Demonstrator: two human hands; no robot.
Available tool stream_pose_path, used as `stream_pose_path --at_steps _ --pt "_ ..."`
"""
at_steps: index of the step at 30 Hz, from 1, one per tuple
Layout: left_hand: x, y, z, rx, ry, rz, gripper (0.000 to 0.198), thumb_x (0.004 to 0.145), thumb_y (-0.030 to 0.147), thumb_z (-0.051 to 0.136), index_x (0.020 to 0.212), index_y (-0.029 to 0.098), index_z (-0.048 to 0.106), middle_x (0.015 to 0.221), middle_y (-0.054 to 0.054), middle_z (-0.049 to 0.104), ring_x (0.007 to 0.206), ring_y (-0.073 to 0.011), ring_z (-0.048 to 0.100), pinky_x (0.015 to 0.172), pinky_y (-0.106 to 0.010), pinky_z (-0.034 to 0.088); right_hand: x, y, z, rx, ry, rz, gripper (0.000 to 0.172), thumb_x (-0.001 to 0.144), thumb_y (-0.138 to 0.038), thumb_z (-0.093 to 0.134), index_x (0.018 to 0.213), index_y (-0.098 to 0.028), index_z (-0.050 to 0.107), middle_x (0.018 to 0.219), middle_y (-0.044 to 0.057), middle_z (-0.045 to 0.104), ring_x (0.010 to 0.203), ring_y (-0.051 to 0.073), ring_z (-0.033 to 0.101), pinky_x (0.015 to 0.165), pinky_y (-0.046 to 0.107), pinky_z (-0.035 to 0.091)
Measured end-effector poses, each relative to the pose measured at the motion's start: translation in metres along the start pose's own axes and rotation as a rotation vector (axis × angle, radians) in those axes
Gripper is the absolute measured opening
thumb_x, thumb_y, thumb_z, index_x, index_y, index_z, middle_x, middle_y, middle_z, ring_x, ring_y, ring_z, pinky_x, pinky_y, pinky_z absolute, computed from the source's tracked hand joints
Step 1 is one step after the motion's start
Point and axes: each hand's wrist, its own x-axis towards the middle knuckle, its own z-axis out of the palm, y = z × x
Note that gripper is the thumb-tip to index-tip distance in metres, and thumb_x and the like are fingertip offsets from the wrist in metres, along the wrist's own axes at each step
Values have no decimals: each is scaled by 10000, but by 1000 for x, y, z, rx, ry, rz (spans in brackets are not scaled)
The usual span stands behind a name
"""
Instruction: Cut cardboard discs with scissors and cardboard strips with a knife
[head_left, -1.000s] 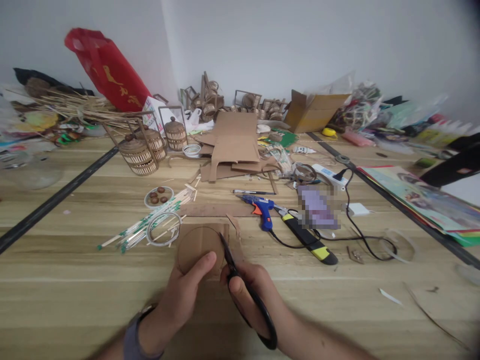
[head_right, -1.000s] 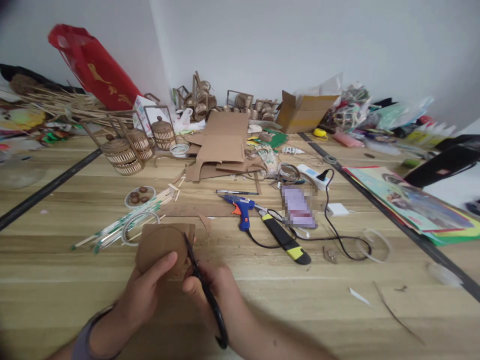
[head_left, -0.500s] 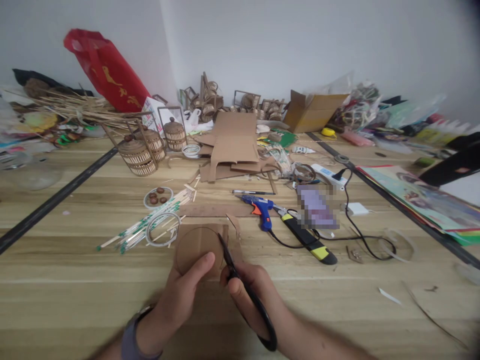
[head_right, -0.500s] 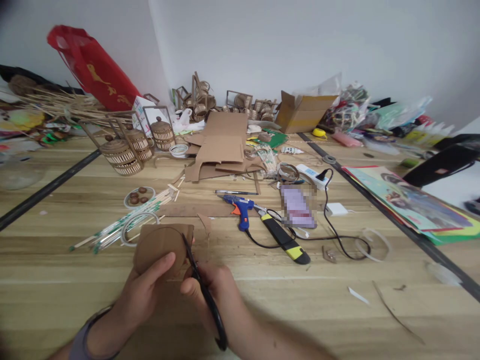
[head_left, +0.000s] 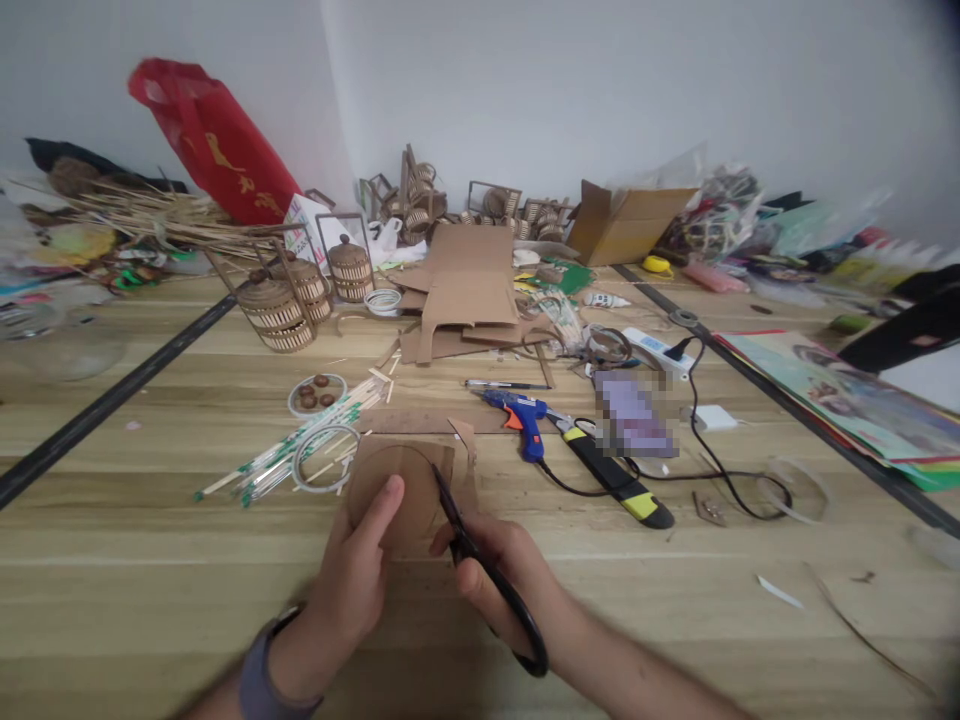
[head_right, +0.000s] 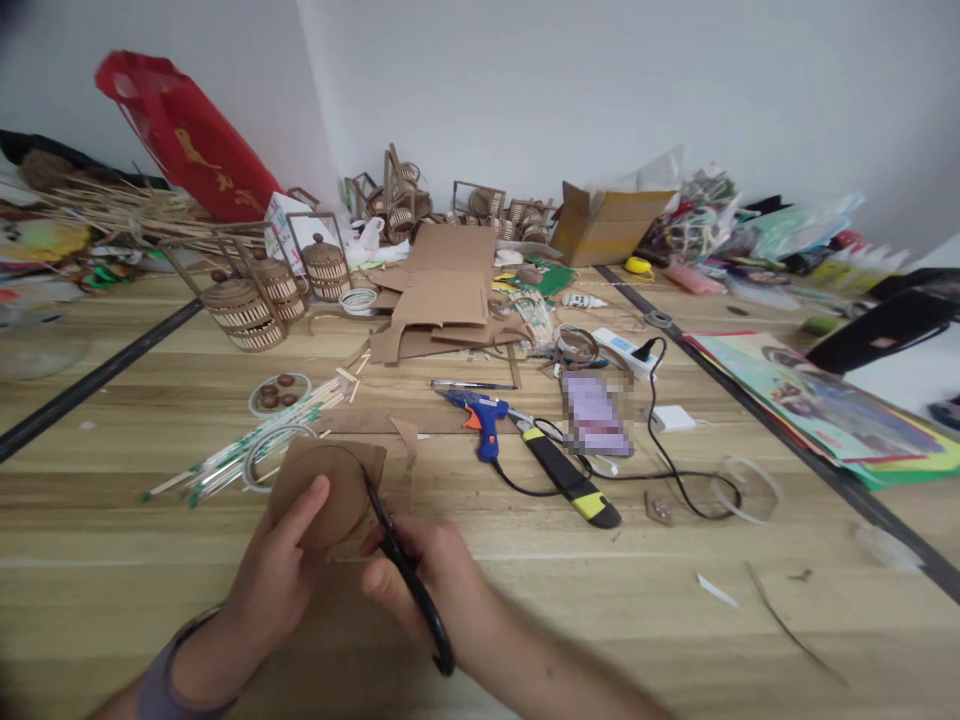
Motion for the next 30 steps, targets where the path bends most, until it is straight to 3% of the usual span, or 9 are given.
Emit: stream_pose_path --at_steps 4,8,16,23,30 --pt "7 -21 -21 137 22 156 392 584 351 836 961 248 796 1237 -61 734 1265 -369 592 1200 -474 345 0 1 0 -15 -8 -14 754 837 -858 415 839 -131 616 648 -9 459 577 117 387 500 233 287" --pt "10 -29 -29 182 -14 231 445 584 283 809 1028 253 797 1255 -56 726 1238 -360 613 1180 -468 380 1 2 0 -7 -4 -5 759 840 -847 434 881 -116 638 636 -26 429 547 102 344 489 230 276" --pt "15 -12 -21 -27 -90 39 452 551 361 882 969 219 787 1187 -87 754 1240 -370 611 1086 -473 487 4 8 -10 -39 -58 65 775 771 -875 509 933 -133 667 618 -45 412 539 99 331 471 226 238" --pt "6 18 5 -216 -4 -211 590 617 576 829 1014 147 751 1140 -131 762 1180 -397 643 918 -490 580 6 6 -9 100 -102 -1 771 855 -841 423 1007 -113 625 630 -44 417 515 97 368 470 224 291" --pt "0 20 5 13 4 -55 509 738 562 771 1081 186 762 1182 -87 759 1274 -324 593 1146 -426 399 6 6 -11 118 -133 -28 745 905 -805 376 1043 -123 643 571 -43 442 476 110 408 452 240 322"
